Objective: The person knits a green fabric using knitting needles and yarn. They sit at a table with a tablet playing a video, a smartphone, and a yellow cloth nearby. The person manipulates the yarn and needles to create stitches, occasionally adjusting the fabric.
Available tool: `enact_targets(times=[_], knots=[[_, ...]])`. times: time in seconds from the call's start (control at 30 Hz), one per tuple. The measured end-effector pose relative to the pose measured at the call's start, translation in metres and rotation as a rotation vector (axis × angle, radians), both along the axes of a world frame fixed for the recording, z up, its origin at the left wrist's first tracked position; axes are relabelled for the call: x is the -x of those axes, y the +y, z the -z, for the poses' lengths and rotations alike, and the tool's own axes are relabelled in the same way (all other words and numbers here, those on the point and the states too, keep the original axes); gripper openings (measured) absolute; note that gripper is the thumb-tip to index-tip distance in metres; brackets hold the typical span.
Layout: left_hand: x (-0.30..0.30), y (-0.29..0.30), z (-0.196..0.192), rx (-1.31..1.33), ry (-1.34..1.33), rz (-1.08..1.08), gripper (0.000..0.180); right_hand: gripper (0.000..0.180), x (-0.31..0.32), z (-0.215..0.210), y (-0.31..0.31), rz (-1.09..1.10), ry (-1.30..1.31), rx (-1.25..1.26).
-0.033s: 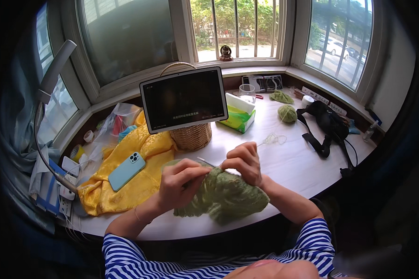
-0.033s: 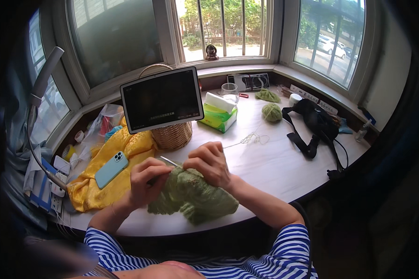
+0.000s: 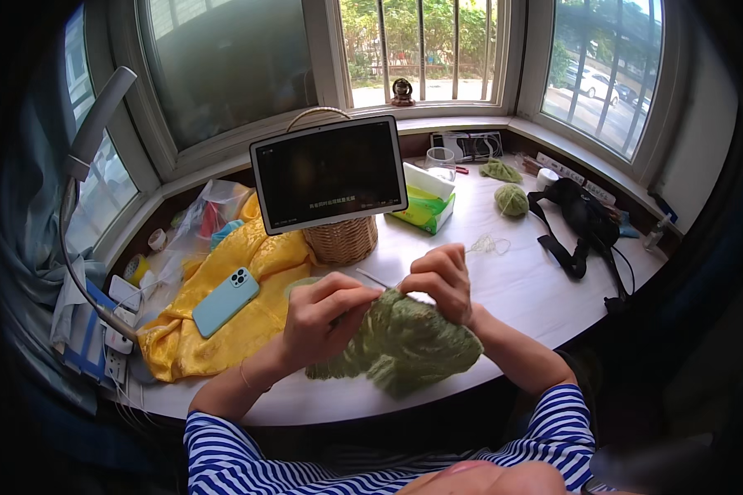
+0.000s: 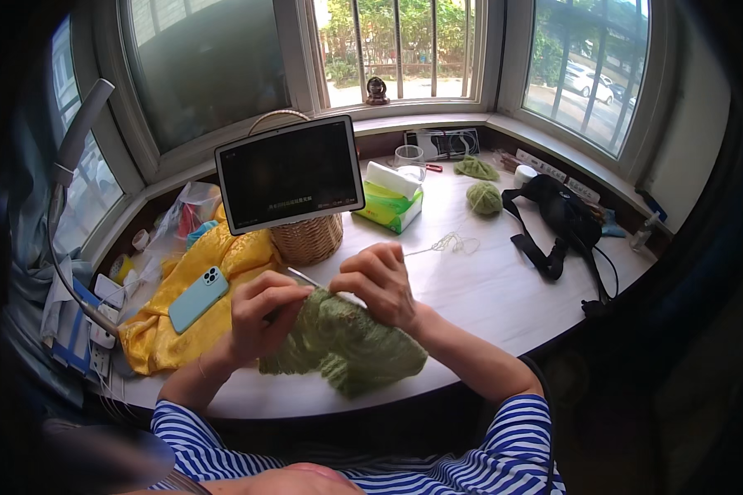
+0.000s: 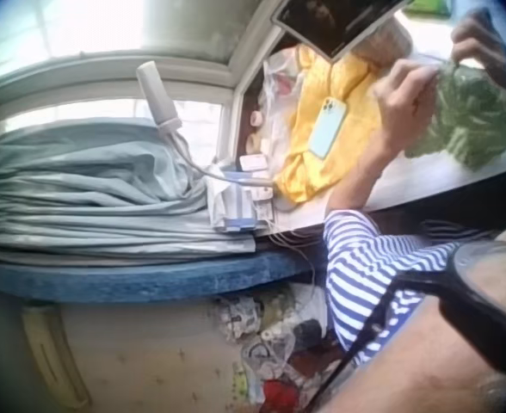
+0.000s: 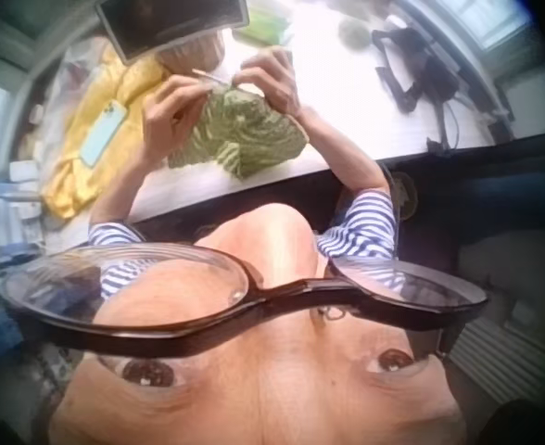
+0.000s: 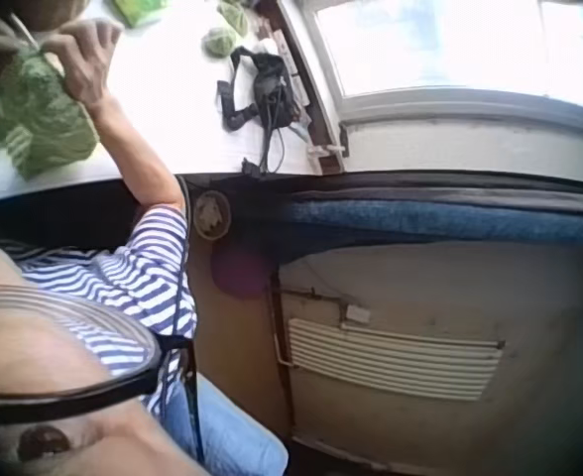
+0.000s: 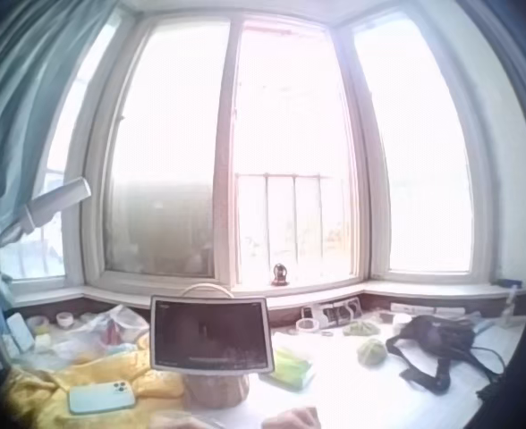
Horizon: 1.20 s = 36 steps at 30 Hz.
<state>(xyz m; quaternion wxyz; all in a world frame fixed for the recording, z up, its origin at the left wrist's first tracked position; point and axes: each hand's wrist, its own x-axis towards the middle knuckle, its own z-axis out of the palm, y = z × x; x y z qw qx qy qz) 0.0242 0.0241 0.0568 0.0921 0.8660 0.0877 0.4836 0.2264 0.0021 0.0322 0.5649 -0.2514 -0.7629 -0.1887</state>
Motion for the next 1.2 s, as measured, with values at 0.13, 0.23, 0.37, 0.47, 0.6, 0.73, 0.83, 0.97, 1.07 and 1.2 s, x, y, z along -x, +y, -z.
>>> enact_targets(times=[0.13, 0.23, 0.37, 0.47, 0.6, 0.73, 0.83, 0.97, 1.07, 1.2], knots=[[-0.014, 0.008, -0.020, -0.143, -0.035, -0.033, 0.020, 0.022, -0.012, -0.021, 0.007, 0.081, -0.015, -0.108], [-0.028, 0.013, -0.020, -0.074, -0.080, 0.025, 0.019, 0.024, -0.020, -0.026, 0.006, 0.178, -0.008, -0.176], [-0.035, 0.021, -0.014, 0.316, -0.040, 0.197, 0.020, 0.025, -0.030, -0.019, 0.009, 0.249, -0.017, -0.246], [-0.035, 0.028, -0.008, 0.876, -0.050, 0.410, 0.018, 0.026, -0.033, -0.012, 0.014, 0.254, -0.017, -0.247], [-0.035, 0.039, -0.002, 1.253, -0.211, 0.636, 0.017, 0.026, -0.036, -0.001, 0.018, 0.251, -0.006, -0.199], [-0.037, 0.038, 0.006, 1.318, -0.254, 0.668, 0.019, 0.025, -0.035, 0.001, 0.014, 0.221, 0.019, -0.089], [-0.041, 0.038, 0.008, 1.271, -0.263, 0.686, 0.021, 0.024, -0.034, -0.001, 0.011, 0.208, 0.032, -0.084], [-0.040, 0.040, 0.010, 1.284, -0.271, 0.660, 0.021, 0.024, -0.031, 0.000, 0.011, 0.196, 0.053, -0.065], [-0.040, 0.040, 0.012, 1.266, -0.286, 0.661, 0.021, 0.024, -0.032, 0.000, 0.010, 0.148, 0.055, -0.042], [-0.042, 0.040, 0.015, 1.251, -0.319, 0.616, 0.021, 0.024, -0.031, -0.001, 0.006, 0.158, 0.012, 0.005]])
